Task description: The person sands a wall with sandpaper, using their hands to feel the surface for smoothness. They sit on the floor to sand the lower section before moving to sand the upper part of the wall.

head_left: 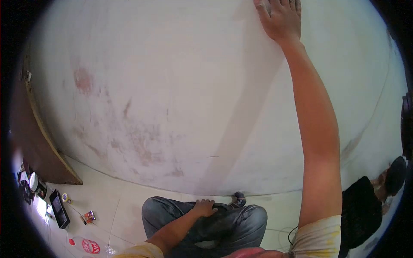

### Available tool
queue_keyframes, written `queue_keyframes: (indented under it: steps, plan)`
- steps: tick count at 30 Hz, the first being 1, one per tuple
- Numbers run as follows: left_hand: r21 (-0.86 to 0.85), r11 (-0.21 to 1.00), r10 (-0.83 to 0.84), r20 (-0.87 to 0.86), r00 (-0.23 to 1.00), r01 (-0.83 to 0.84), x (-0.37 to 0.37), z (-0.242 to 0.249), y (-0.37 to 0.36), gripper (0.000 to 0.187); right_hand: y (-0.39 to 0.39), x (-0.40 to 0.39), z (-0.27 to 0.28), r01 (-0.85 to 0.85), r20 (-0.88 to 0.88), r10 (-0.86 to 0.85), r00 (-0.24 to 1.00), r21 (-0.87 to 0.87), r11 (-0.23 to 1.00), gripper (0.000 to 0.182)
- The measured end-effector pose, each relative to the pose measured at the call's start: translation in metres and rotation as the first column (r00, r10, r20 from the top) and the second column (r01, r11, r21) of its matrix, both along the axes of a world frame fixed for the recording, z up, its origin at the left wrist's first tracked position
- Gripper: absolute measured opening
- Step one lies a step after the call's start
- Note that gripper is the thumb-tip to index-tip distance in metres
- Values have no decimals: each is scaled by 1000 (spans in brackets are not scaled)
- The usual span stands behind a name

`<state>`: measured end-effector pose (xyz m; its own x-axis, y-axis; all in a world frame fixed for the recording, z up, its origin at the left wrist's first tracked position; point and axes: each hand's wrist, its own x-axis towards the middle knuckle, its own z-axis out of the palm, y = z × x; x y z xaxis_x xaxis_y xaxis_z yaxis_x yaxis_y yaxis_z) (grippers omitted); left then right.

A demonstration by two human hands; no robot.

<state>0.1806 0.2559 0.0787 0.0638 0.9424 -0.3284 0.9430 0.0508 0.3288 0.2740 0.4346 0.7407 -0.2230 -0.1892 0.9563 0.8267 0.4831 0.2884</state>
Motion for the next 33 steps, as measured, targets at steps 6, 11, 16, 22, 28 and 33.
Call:
queue_keyframes:
  steps: [6, 11, 16, 22, 28, 33]
  plan:
    - [-29, 1000, 4, -7, 1000, -4, 8, 0, -7, 66, 4, -1, -4, -7, -2, 7, 1000, 29, 1000, 65]
    - [-23, 1000, 19, -55, 998, -20, 3, -2, 11, 65, 5, -7, 0, 12, -11, -11, 1000, 73, 997, 65]
    - [13, 1000, 20, -47, 999, -20, 8, 1, -1, 62, 5, -6, -10, 17, -38, -14, 999, 66, 998, 64]
    - [53, 998, 36, 11, 999, -37, 8, -11, -3, 62, 8, 4, -79, -79, 104, 70, 992, 83, 993, 67]
    - [-17, 1000, 7, 36, 999, -6, 5, -6, -1, 65, 10, 14, -15, -71, 78, 60, 995, 148, 986, 61]
    - [-72, 997, -5, 33, 999, 8, -1, -4, 5, 66, -12, -7, 87, -43, -89, 39, 995, -45, 998, 56]
